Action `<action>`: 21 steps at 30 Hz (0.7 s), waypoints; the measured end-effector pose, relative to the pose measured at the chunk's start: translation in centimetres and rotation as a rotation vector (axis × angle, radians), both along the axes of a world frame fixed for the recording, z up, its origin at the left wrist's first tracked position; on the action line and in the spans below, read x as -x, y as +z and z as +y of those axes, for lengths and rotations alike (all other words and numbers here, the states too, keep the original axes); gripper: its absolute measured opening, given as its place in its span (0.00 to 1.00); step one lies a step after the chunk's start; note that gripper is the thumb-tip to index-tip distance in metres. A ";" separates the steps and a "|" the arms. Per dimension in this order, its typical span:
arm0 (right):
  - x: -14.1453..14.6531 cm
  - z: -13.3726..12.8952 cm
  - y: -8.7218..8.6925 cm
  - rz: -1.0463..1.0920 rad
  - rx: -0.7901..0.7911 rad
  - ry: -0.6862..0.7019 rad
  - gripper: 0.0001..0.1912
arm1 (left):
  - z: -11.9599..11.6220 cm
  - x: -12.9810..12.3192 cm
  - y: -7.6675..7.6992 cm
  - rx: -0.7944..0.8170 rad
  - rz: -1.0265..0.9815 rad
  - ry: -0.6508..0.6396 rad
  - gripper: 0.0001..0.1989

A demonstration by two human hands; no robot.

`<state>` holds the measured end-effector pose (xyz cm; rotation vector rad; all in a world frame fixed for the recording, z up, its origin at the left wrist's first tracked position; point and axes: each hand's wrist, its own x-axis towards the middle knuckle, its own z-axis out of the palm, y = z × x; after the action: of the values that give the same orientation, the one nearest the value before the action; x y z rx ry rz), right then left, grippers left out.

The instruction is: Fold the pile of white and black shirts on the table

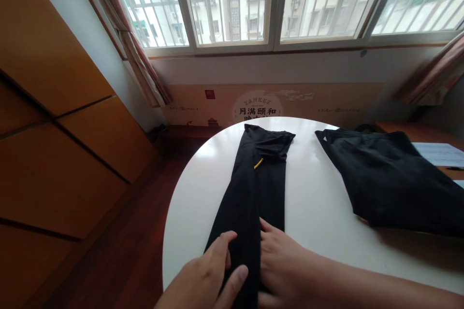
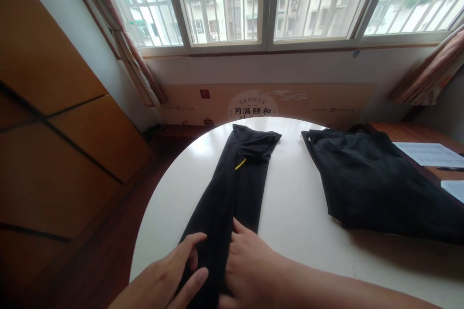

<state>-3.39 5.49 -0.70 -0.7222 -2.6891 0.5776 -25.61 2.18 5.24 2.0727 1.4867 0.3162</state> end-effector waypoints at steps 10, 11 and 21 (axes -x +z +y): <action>-4.9 -2.7 -0.3 -0.104 -0.015 -0.032 0.35 | 5.7 -2.1 -1.6 -0.009 0.284 -0.026 0.09; -5.4 -2.9 -0.6 -0.115 0.002 -0.053 0.36 | 5.9 -2.2 -1.6 0.013 0.222 -0.046 0.09; -9.2 -3.2 3.9 -0.165 0.367 -0.103 0.47 | 3.2 -1.3 -1.9 -0.211 0.050 -0.032 0.07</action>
<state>5.79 2.27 3.19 -1.0377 -2.7002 1.0428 -24.34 5.41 3.30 2.2824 1.5039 0.4281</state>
